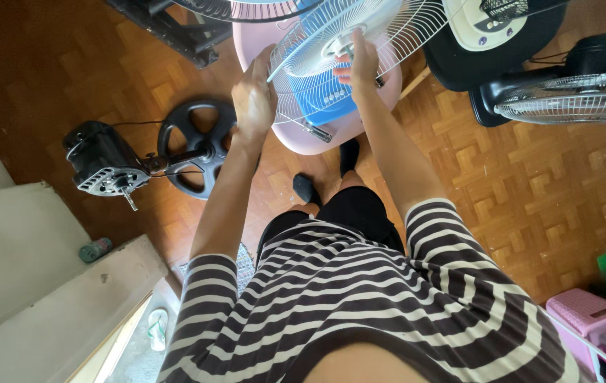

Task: The person disassembles two standing fans. They remove the front grille, unscrew and detach the blades, and remove the rear grille from a black fan, then repeat the process on a blue fan. The parts are placed on a nearby pink chair.

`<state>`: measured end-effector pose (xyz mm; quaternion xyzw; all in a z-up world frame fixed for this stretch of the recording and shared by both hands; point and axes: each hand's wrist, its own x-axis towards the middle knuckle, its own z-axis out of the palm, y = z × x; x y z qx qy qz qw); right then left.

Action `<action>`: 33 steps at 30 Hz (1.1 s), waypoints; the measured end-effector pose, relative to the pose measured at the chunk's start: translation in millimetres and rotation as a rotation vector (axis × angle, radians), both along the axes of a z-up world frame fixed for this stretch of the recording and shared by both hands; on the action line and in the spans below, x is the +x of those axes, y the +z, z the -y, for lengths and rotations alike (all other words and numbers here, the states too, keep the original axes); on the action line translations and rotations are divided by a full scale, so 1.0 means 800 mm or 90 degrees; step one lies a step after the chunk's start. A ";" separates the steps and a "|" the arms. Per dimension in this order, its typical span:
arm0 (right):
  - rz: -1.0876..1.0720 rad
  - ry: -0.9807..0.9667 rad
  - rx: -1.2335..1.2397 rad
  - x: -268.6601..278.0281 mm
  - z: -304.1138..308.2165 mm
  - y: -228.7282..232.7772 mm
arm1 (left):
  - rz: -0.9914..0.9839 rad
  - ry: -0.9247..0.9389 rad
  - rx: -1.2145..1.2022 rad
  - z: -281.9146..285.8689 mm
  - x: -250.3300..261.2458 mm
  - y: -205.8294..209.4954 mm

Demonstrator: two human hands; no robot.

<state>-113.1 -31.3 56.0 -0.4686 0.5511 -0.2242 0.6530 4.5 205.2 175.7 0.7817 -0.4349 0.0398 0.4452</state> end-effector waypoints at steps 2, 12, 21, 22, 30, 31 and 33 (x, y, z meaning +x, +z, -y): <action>-0.002 0.011 0.114 0.001 0.001 0.000 | 0.004 -0.008 -0.005 -0.002 0.000 0.001; -0.038 0.095 -0.620 -0.017 -0.023 0.003 | -0.031 0.013 0.015 0.000 -0.003 0.005; 0.022 0.056 -0.282 -0.013 -0.023 0.008 | -0.011 0.012 0.011 0.000 -0.003 0.003; -0.014 0.086 -0.533 -0.014 -0.026 0.005 | -0.016 0.013 0.019 0.000 -0.003 0.003; 0.044 -0.014 0.102 -0.005 -0.015 -0.003 | 0.007 0.004 0.006 -0.002 -0.005 0.006; 0.059 -0.018 0.040 -0.004 -0.017 -0.003 | 0.008 0.005 0.002 -0.002 -0.005 0.007; 0.016 0.015 -0.265 -0.009 -0.022 -0.005 | 0.007 0.004 -0.004 -0.001 -0.004 0.008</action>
